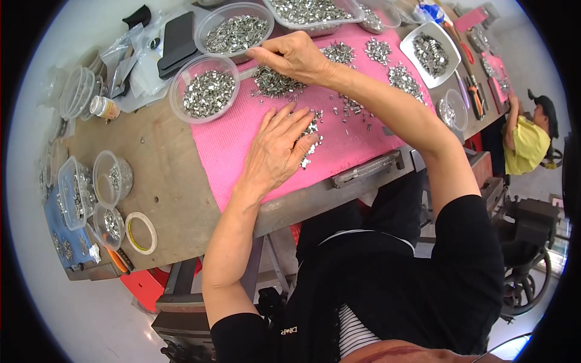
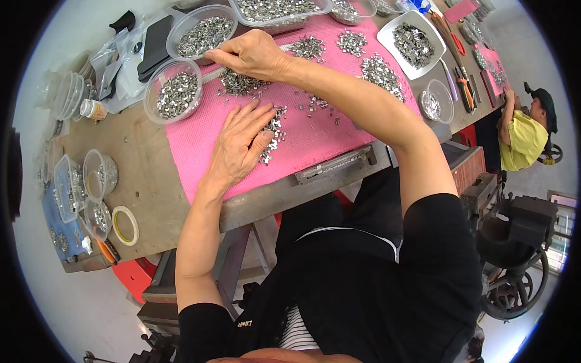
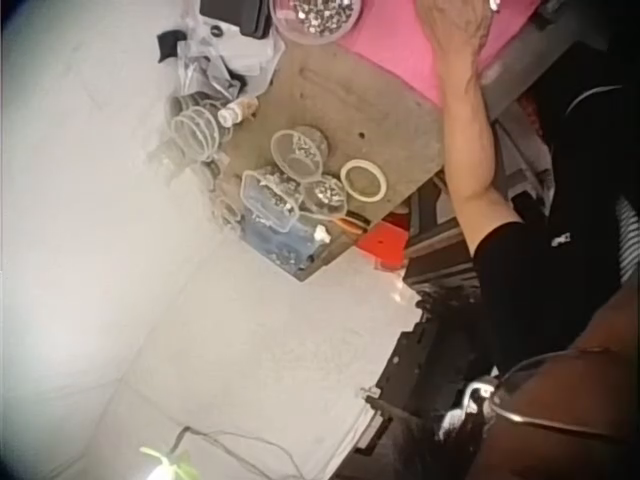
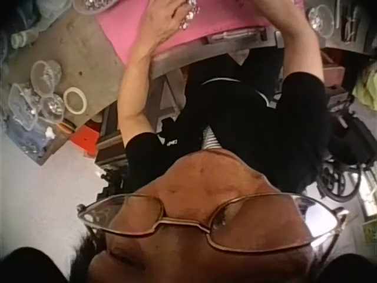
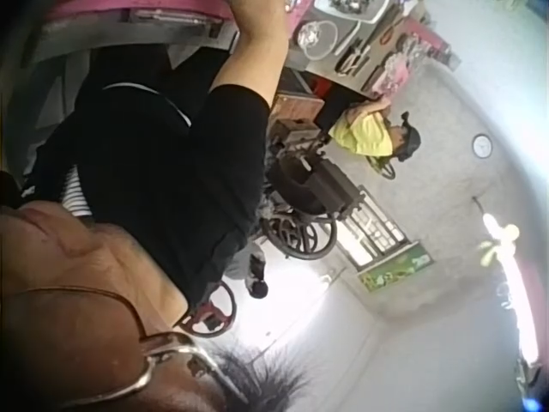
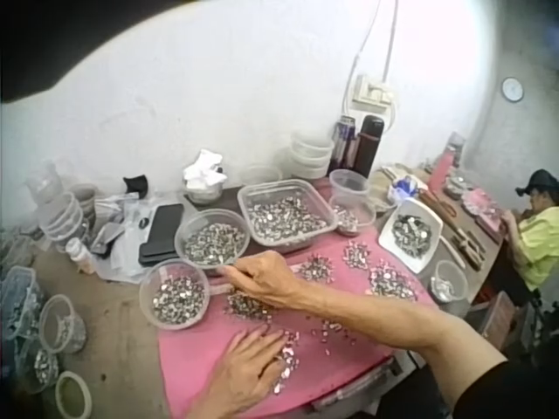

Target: The recorder is picking small star-shaped metal pieces and placing them into a loading jig, then using a manual punch press to process the assembly.

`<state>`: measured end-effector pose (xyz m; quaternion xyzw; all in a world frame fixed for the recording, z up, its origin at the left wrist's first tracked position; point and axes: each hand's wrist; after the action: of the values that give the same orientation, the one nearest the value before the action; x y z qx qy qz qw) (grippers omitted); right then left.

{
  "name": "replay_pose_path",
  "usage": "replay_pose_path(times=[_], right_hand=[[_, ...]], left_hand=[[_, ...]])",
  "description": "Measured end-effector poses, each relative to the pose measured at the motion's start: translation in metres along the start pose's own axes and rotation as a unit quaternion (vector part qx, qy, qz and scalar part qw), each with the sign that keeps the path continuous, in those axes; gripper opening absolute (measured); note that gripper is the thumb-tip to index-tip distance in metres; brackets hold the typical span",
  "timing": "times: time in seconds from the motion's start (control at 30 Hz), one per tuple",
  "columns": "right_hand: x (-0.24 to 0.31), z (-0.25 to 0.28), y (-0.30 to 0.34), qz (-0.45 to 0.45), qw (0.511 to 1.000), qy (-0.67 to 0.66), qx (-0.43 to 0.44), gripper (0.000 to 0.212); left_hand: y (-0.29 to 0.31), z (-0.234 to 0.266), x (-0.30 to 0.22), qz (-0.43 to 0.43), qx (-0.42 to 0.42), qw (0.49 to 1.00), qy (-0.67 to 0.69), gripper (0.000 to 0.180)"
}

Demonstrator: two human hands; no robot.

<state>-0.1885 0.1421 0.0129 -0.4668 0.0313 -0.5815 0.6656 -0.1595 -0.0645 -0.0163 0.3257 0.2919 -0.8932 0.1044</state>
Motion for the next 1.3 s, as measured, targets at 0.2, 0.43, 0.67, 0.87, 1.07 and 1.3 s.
replay_pose_path(times=[0.2,0.43,0.67,0.87,1.07,1.3], right_hand=[[0.005,0.014,0.006,-0.01,0.991,-0.03,0.131,0.03],[0.015,0.062,0.008,-0.08,0.983,-0.063,0.152,0.022],[-0.001,0.082,0.052,-0.083,0.979,0.036,0.185,0.015],[-0.013,0.062,0.07,-0.069,0.986,0.054,0.143,0.016],[-0.007,0.054,0.069,-0.041,0.989,0.067,0.125,0.014],[0.003,0.079,0.072,-0.035,0.995,0.031,0.089,0.016]], left_hand=[[0.0,-0.001,0.0,0.0,0.008,1.0,-0.002,0.048],[0.0,0.001,0.0,0.013,0.021,1.0,-0.001,0.049],[-0.003,0.004,-0.002,0.023,-0.007,1.0,0.017,0.04],[-0.015,0.01,0.0,0.157,-0.227,0.961,0.009,0.012],[-0.028,-0.003,0.006,0.099,-0.172,0.965,-0.171,0.013],[-0.037,-0.018,-0.003,0.084,-0.162,0.932,-0.313,0.019]])
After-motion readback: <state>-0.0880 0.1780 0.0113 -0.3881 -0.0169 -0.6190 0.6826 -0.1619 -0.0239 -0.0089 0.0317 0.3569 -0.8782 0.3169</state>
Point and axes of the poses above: each hand's wrist, its own y-axis away from the middle knuckle, its own z-axis out of the back of the hand, x = y × z, and after that the axes turned 7 degrees about -x, right-handed
